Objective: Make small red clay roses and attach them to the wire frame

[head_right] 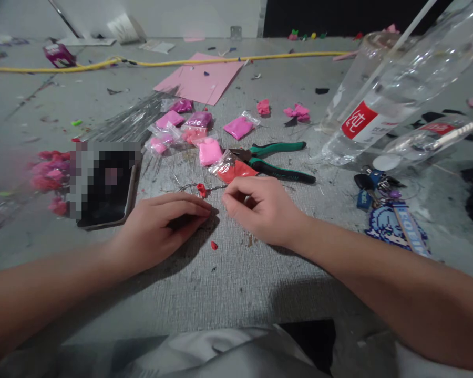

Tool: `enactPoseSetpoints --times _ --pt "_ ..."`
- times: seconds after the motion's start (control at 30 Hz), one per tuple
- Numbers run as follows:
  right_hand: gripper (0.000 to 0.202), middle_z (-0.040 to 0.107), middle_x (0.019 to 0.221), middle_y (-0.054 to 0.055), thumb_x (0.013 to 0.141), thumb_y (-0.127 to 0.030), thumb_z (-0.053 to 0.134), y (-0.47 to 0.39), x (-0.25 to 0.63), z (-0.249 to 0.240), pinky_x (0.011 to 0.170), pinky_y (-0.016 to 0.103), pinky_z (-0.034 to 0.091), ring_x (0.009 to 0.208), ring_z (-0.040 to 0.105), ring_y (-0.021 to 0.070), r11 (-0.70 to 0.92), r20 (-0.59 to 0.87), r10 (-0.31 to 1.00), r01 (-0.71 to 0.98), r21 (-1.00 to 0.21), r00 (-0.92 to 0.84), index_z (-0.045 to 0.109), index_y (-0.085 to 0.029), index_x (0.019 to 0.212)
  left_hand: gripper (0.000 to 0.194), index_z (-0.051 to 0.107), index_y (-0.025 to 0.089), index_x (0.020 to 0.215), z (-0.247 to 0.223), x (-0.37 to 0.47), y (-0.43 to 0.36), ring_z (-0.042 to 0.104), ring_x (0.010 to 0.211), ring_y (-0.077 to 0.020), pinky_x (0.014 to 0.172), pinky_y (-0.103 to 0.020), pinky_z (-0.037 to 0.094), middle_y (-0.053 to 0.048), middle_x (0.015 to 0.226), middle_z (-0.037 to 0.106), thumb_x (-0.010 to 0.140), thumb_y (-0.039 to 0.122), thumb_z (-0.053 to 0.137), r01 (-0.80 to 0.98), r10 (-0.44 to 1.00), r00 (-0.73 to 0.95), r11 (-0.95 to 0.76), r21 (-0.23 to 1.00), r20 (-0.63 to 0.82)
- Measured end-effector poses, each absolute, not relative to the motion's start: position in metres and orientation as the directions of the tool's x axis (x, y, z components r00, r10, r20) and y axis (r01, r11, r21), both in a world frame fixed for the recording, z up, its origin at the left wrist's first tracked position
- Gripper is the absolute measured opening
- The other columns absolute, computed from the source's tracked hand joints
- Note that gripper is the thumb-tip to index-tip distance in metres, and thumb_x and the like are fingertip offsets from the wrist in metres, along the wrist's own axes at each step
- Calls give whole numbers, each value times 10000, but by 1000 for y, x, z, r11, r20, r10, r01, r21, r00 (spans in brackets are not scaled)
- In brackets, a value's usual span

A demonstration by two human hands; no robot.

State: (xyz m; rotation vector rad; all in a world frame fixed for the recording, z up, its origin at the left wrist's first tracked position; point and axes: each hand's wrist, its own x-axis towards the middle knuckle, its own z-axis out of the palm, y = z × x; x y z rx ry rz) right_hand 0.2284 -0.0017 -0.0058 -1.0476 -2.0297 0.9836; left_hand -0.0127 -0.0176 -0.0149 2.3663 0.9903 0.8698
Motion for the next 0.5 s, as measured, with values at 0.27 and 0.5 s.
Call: enactPoseSetpoints --times 0.27,0.5 --pt "252 589 620 -19 967 -223 597 -4 228 1 563 273 377 575 523 109 571 309 783 428 -700 -540 655 -182 725 184 777 163 1044 -21 -10 -20 714 994 -226 906 -387 591 -102 1078 759 970 134 611 557 719 578 -693 457 385" --pt "215 736 781 25 1023 -269 575 -4 227 -5 651 293 495 654 656 141 534 293 808 423 -732 -512 770 -177 1017 197 762 137 1105 -21 -11 -21 707 937 -218 851 -368 596 -124 1046 732 989 188 611 563 710 594 -703 434 378"
